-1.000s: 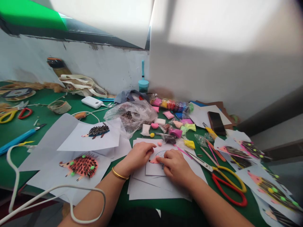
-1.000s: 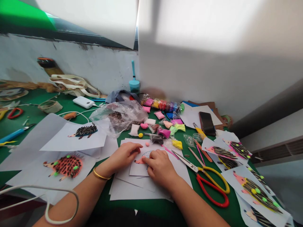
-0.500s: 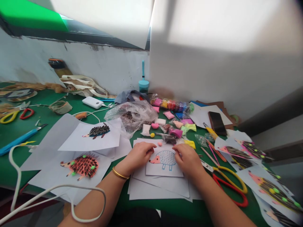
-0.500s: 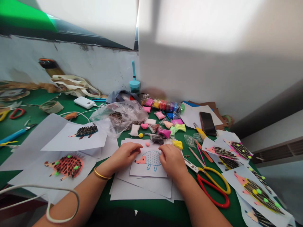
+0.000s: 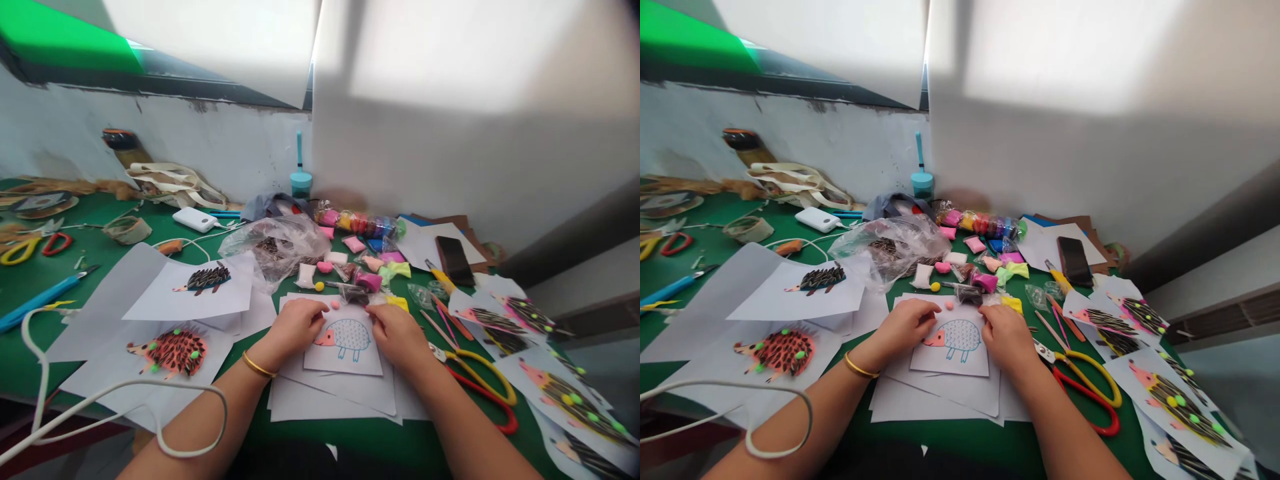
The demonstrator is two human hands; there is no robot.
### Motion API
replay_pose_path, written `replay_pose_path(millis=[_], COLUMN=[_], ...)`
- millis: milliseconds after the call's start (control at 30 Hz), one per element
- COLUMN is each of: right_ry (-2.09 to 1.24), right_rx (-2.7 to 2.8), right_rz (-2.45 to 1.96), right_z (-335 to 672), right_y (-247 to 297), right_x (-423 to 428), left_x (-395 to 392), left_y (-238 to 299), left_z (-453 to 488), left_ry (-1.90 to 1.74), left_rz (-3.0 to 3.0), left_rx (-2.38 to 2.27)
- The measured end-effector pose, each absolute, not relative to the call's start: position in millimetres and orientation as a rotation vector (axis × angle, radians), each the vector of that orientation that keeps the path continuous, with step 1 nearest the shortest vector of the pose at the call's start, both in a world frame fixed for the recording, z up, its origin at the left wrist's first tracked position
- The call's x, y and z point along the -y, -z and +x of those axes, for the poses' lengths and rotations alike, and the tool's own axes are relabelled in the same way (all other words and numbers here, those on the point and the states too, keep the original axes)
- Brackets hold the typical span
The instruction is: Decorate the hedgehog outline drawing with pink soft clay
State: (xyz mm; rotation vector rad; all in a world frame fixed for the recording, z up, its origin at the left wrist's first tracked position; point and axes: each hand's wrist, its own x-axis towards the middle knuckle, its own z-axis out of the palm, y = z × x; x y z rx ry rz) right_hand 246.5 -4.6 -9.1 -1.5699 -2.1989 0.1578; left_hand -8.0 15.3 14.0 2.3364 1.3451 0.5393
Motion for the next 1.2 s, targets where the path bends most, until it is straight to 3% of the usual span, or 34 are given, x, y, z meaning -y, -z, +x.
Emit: replay_pose_path(millis=[633,933,1200], right_ry=[-0.195,-0.209,-0.218], right_rx=[2.222,2.215,2.198], right_rz=[-1.548,-1.563,-1.57], right_z=[245.4,244.7,243.6], right_y=[11.3,11.6,14.4], right_x=[3.3,2.1,1.3], left_x=[-47.8,-39.5,-35.5], left_y=[-13.1,-8.8,-8.4], left_z=[22.8,0.5,-2.9], left_ry=[-0.536,-0.952,-1.05], left_rz=[2.423,1.857,1.5], left_rx=[-1.5,-1.285,-1.122])
